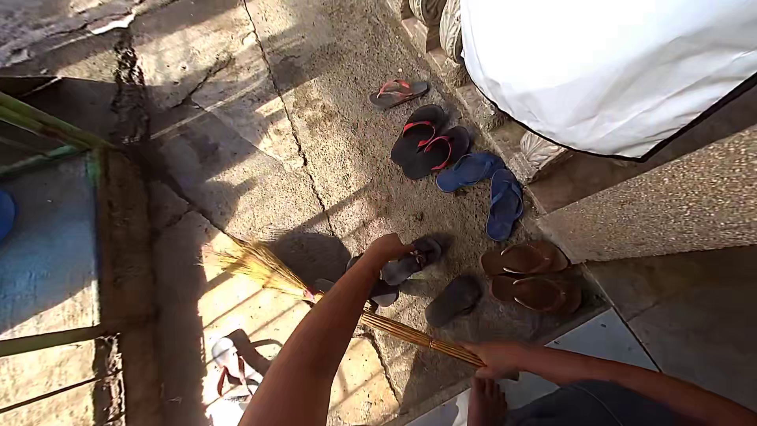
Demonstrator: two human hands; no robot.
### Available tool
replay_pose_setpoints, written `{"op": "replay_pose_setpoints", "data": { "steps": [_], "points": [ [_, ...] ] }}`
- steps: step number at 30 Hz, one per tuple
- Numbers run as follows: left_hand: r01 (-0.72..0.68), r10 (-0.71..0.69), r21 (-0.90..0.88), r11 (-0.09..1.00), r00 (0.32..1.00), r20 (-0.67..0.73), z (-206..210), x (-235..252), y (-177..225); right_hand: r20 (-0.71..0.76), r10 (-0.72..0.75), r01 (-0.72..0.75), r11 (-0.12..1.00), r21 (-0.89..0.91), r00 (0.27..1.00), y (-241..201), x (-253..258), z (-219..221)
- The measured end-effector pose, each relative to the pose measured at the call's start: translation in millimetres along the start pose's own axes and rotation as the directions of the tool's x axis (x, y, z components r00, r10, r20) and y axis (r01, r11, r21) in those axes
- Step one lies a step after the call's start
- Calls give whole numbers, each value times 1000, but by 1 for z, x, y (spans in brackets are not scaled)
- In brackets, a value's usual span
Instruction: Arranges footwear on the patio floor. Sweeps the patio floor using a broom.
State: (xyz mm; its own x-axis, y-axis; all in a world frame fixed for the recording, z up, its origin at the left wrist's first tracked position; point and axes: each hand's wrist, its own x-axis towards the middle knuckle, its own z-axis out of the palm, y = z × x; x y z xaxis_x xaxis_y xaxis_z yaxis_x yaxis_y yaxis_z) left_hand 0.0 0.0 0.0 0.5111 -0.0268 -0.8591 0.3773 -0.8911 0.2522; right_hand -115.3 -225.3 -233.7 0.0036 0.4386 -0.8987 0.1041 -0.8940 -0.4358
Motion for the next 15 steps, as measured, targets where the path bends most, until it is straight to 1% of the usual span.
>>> {"op": "replay_pose_setpoints", "data": {
  "steps": [1,2,3,4,5,6,7,8,9,11,12,13,15],
  "points": [
    [-170,179,62,984,965,-193,39,108,-57,11,22,-22,998,-54,1000,7,7,16],
    [-264,280,94,960,895,-346,76,193,-98,30,20,-16,994,-106,999,16,14,32],
    [-195,210,82,977,940,-271,89,238,-110,58,-3,12,986,-166,998,25,20,43],
    [-122,138,92,988,970,-203,97,259,-109,100,-39,61,972,-227,994,32,24,50],
    [-98,120,115,989,972,-202,106,267,-106,138,-70,106,957,-271,988,37,28,52],
    [-102,131,138,985,966,-223,115,270,-104,131,-93,127,951,-281,987,41,32,49],
    [-111,145,153,982,961,-236,123,271,-102,68,-104,117,962,-248,992,41,35,42],
    [-111,144,142,984,957,-253,131,271,-103,-45,-98,88,978,-190,994,37,37,32],
    [-98,122,97,990,948,-293,138,270,-108,-173,-89,66,989,-134,981,30,40,19],
    [-60,44,-24,998,906,-421,145,266,-129,-375,-82,54,995,-84,923,18,44,-12],
    [-47,14,-60,997,883,-469,146,262,-144,-438,-100,63,993,-98,893,15,45,-26],
    [-25,-10,-66,998,878,-478,145,256,-164,-473,-117,65,990,-124,873,13,45,-38],
    [49,-51,-15,999,892,-449,139,238,-210,-501,-138,60,984,-169,855,15,46,-57]
  ]
}}
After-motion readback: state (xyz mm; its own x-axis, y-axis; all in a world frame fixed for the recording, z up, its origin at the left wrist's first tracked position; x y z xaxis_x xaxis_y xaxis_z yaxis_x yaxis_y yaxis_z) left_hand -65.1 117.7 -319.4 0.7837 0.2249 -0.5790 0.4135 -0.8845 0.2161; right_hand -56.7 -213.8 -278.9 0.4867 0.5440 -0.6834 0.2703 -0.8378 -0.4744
